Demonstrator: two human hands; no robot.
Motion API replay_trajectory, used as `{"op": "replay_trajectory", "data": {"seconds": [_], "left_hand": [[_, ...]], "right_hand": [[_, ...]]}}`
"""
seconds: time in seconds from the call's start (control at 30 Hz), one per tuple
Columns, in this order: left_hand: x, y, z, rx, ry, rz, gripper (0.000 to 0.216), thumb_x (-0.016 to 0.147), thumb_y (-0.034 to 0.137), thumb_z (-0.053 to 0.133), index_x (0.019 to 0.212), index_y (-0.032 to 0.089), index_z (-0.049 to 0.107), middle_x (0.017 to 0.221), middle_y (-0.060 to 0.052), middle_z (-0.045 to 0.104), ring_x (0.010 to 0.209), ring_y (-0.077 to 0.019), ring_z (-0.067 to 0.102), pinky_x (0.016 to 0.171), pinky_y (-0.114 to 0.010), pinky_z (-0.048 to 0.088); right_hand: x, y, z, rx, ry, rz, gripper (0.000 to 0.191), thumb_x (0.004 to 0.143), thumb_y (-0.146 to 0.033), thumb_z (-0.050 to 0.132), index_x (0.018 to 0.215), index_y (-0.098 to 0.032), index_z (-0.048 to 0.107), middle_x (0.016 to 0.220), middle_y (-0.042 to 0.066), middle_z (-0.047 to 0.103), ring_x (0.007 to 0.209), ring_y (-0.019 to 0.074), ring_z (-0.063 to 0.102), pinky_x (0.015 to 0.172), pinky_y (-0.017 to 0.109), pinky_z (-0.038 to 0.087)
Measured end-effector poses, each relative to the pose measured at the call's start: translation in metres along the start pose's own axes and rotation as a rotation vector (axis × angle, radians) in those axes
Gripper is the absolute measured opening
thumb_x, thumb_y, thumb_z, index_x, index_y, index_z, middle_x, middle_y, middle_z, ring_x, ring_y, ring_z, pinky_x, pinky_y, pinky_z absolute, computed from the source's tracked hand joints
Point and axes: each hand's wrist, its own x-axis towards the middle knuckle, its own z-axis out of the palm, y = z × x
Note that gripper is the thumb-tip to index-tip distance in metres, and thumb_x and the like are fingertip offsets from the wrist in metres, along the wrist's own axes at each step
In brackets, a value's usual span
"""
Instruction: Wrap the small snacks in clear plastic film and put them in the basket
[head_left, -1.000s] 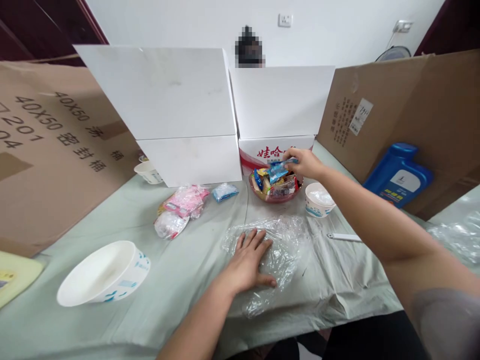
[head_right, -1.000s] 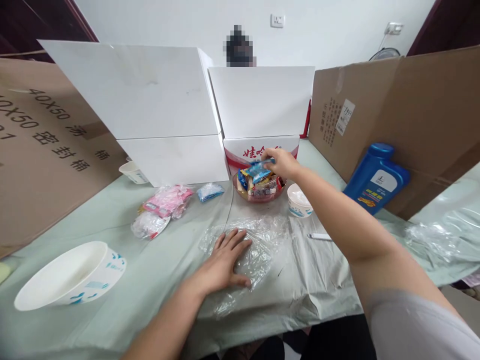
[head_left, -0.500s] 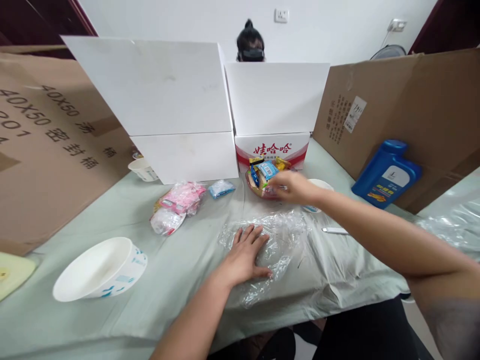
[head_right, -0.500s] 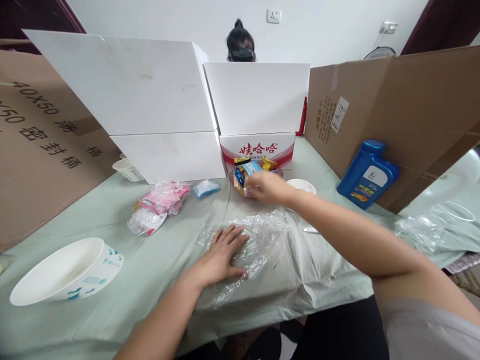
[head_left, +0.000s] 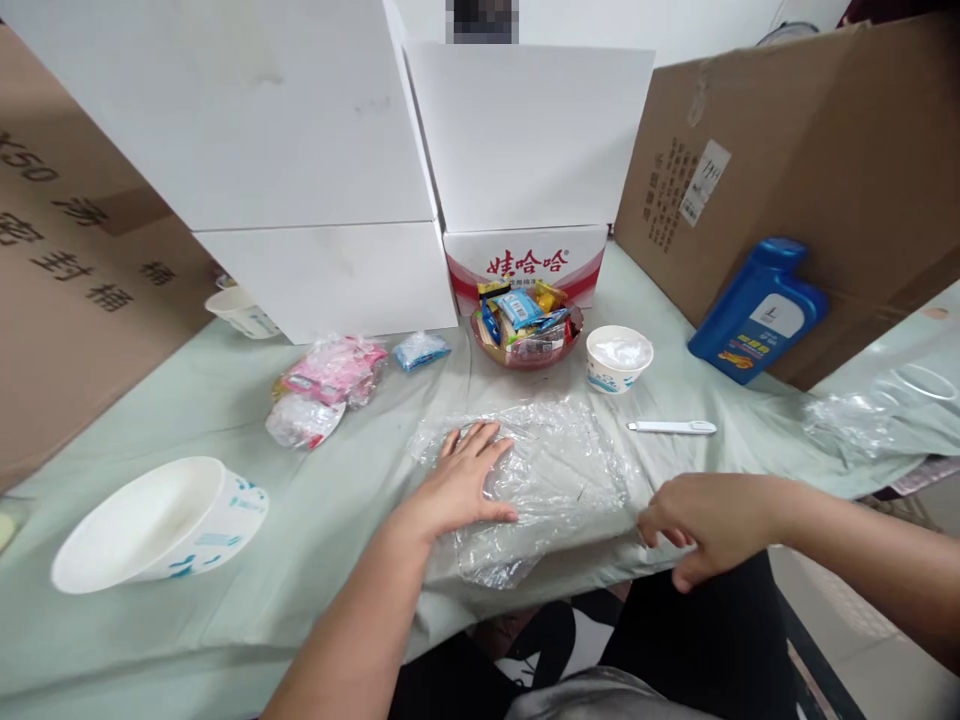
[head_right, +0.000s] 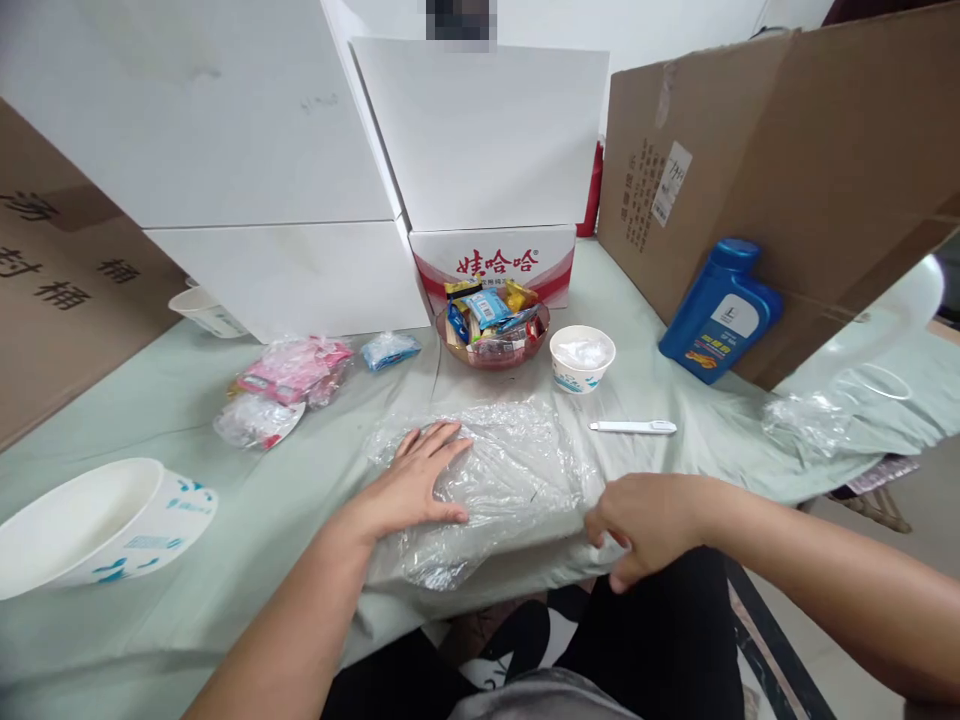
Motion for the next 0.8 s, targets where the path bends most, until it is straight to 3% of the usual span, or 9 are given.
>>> {"op": "replay_trajectory", "data": {"seconds": [0.07, 0.17, 0.27, 0.33, 0.43, 0.57, 0.63, 0.7, 0.8], "left_hand": [[0.001, 0.005, 0.0, -0.008, -0.024, 0.038, 0.096, 0.064, 0.064, 0.075, 0.145, 0.025, 0.039, 0.16, -0.012, 0.018, 0.148, -0.0341, 0.012, 0.119, -0.054, 0.007], [0.001, 0.009, 0.0, -0.017, -0.046, 0.101, 0.097, 0.062, 0.062, 0.077, 0.144, 0.027, 0.039, 0.161, -0.01, 0.017, 0.149, -0.0328, 0.01, 0.119, -0.053, 0.007], [0.0, 0.01, -0.001, -0.03, -0.075, 0.157, 0.102, 0.06, 0.063, 0.078, 0.146, 0.027, 0.037, 0.161, -0.01, 0.017, 0.149, -0.0307, 0.01, 0.12, -0.05, 0.005], [-0.001, 0.008, -0.002, -0.033, -0.087, 0.173, 0.101, 0.06, 0.065, 0.076, 0.145, 0.026, 0.037, 0.161, -0.01, 0.018, 0.149, -0.0303, 0.01, 0.12, -0.049, 0.005], [-0.003, 0.004, -0.003, -0.023, -0.09, 0.152, 0.097, 0.061, 0.067, 0.075, 0.143, 0.029, 0.041, 0.161, -0.008, 0.018, 0.149, -0.0317, 0.007, 0.119, -0.052, 0.005], [-0.005, 0.002, -0.005, 0.001, -0.058, 0.099, 0.103, 0.053, 0.068, 0.078, 0.142, 0.031, 0.042, 0.161, -0.008, 0.016, 0.148, -0.037, -0.001, 0.117, -0.057, 0.007], [-0.005, 0.002, -0.005, 0.011, -0.05, 0.085, 0.106, 0.052, 0.068, 0.079, 0.143, 0.03, 0.042, 0.162, -0.01, 0.014, 0.148, -0.039, -0.001, 0.117, -0.058, 0.006], [-0.005, 0.003, -0.005, 0.018, -0.061, 0.072, 0.107, 0.053, 0.068, 0.078, 0.144, 0.028, 0.04, 0.162, -0.011, 0.012, 0.148, -0.0399, -0.001, 0.116, -0.059, 0.003], [-0.005, 0.004, -0.005, 0.022, -0.088, 0.06, 0.107, 0.055, 0.067, 0.076, 0.146, 0.028, 0.036, 0.162, -0.011, 0.012, 0.148, -0.0392, -0.002, 0.116, -0.06, 0.001]], "right_hand": [[0.005, -0.005, -0.005, 0.036, 0.176, -0.051, 0.021, 0.086, -0.028, 0.06, 0.102, -0.02, 0.069, 0.083, 0.005, 0.07, 0.072, 0.0194, 0.065, 0.065, 0.03, 0.046], [0.04, -0.014, 0.0, 0.049, 0.507, -0.136, 0.028, 0.093, -0.021, 0.046, 0.114, -0.018, 0.064, 0.107, 0.011, 0.068, 0.096, 0.0209, 0.064, 0.083, 0.035, 0.049], [0.091, -0.012, 0.013, 0.013, 0.576, -0.281, 0.042, 0.091, -0.017, 0.044, 0.132, -0.014, 0.053, 0.133, 0.015, 0.056, 0.124, 0.0222, 0.051, 0.101, 0.038, 0.044], [0.12, 0.0, 0.02, -0.096, 0.631, -0.154, 0.049, 0.091, -0.024, 0.049, 0.138, -0.01, 0.048, 0.14, 0.018, 0.049, 0.134, 0.0276, 0.04, 0.109, 0.044, 0.035], [0.14, 0.024, 0.018, -0.218, 0.661, 0.134, 0.08, 0.083, -0.057, 0.059, 0.143, -0.007, 0.042, 0.148, 0.022, 0.04, 0.139, 0.0414, 0.028, 0.111, 0.057, 0.026], [0.133, 0.037, 0.008, -0.343, 0.663, 0.23, 0.103, 0.071, -0.08, 0.055, 0.146, -0.011, 0.039, 0.152, 0.022, 0.034, 0.139, 0.0489, 0.022, 0.108, 0.065, 0.021], [0.125, 0.032, 0.007, -0.381, 0.756, 0.183, 0.091, 0.077, -0.074, 0.055, 0.142, -0.011, 0.044, 0.148, 0.022, 0.039, 0.137, 0.0451, 0.026, 0.109, 0.061, 0.022], [0.12, 0.024, 0.009, -0.372, 0.821, 0.082, 0.065, 0.089, -0.058, 0.049, 0.134, -0.012, 0.052, 0.136, 0.02, 0.052, 0.129, 0.0367, 0.04, 0.107, 0.054, 0.029], [0.119, 0.019, 0.015, -0.309, 0.744, -0.019, 0.053, 0.094, -0.05, 0.045, 0.127, -0.011, 0.056, 0.12, 0.018, 0.061, 0.112, 0.0296, 0.052, 0.098, 0.045, 0.039]]}}
